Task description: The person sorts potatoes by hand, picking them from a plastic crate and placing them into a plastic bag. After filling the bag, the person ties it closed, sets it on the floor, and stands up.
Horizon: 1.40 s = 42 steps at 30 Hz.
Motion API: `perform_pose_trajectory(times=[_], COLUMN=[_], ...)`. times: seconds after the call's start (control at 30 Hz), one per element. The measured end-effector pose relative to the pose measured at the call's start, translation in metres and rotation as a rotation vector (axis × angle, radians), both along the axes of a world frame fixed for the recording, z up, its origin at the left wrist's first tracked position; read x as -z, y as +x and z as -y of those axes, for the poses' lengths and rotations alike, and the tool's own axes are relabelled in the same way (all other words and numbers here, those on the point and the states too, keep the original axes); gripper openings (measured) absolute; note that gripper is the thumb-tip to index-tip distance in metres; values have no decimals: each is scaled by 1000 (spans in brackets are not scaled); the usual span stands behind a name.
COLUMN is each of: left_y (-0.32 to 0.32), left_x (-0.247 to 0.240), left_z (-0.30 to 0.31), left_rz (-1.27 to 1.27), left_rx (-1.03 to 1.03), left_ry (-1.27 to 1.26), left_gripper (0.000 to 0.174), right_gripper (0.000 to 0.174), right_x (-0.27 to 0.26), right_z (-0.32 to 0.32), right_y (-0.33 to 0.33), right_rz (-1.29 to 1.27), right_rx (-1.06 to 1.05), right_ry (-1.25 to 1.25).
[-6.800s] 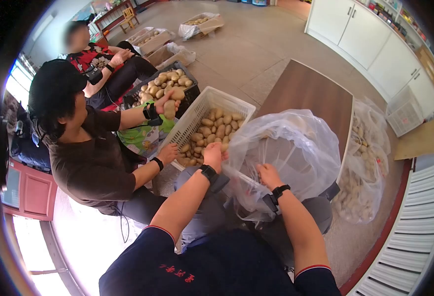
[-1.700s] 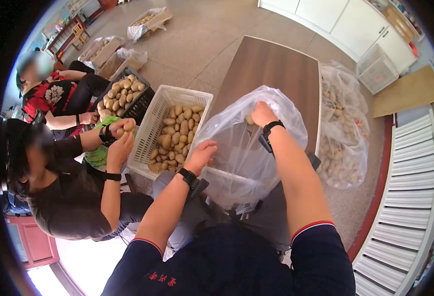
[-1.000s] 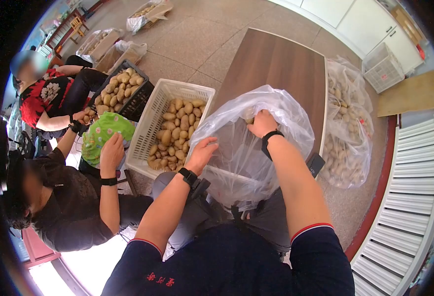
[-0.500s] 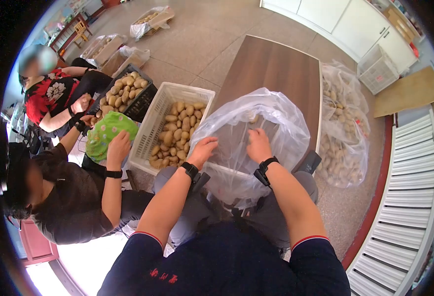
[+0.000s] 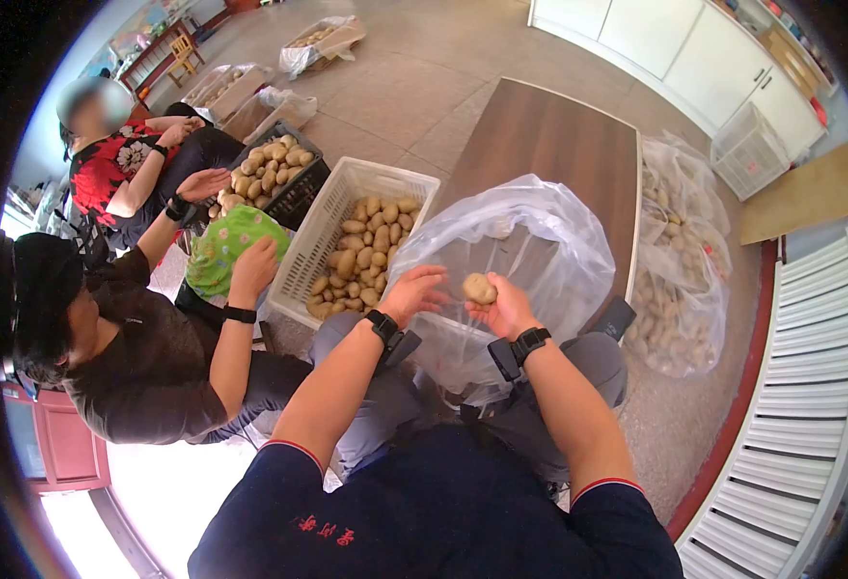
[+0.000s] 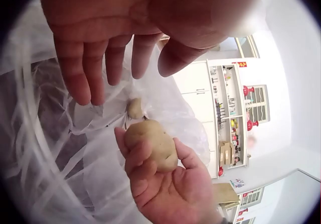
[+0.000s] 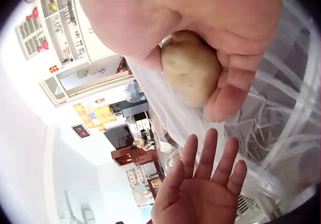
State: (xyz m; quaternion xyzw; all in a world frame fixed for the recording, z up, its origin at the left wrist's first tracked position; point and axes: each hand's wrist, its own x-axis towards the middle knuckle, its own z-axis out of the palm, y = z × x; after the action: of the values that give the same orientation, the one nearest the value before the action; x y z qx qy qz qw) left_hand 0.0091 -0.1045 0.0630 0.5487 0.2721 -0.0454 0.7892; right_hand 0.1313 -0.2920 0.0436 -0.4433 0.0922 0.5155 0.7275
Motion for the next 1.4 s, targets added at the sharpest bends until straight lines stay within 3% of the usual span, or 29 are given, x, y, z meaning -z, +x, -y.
perform_pose_trajectory(times=[0.2, 0.27, 0.5, 0.63, 0.83, 0.9, 0.93, 1.0, 1.2, 1.4], left_y=[-2, -3, -4, -4, -2, -1, -1, 0, 2, 2], left_x=[-9, -8, 0, 6, 0, 3, 6, 10, 39, 30], left_z=[3, 4, 3, -5, -15, -21, -24, -30, -47, -47], left_rz=[-36, -23, -1, 4, 18, 76, 74, 43, -60, -146], left_rx=[108, 115, 91, 103, -219, -486, -485, -732, -930, -1034], left_ry=[-78, -113, -187, -210, -222, -237, -237, -226, -69, -30], left_gripper=[42, 41, 33, 38, 31, 28, 28, 29, 33, 45], right_gripper=[40, 40, 41, 38, 31, 30, 29, 29, 20, 18], right_x=[-8, -15, -17, -11, 1, 6, 8, 10, 19, 22], right_z=[-18, -24, -34, -36, -24, -19, -16, -11, 0, 3], right_y=[-22, -28, -33, -33, -29, -25, -24, -20, -7, 6], right_rz=[79, 244, 327, 376, 389, 388, 384, 380, 384, 527], right_rx=[-116, -185, -251, -238, -250, -280, -291, -301, -265, -192], right_ry=[-104, -269, -322, -284, -297, -279, -305, -331, -440, -491])
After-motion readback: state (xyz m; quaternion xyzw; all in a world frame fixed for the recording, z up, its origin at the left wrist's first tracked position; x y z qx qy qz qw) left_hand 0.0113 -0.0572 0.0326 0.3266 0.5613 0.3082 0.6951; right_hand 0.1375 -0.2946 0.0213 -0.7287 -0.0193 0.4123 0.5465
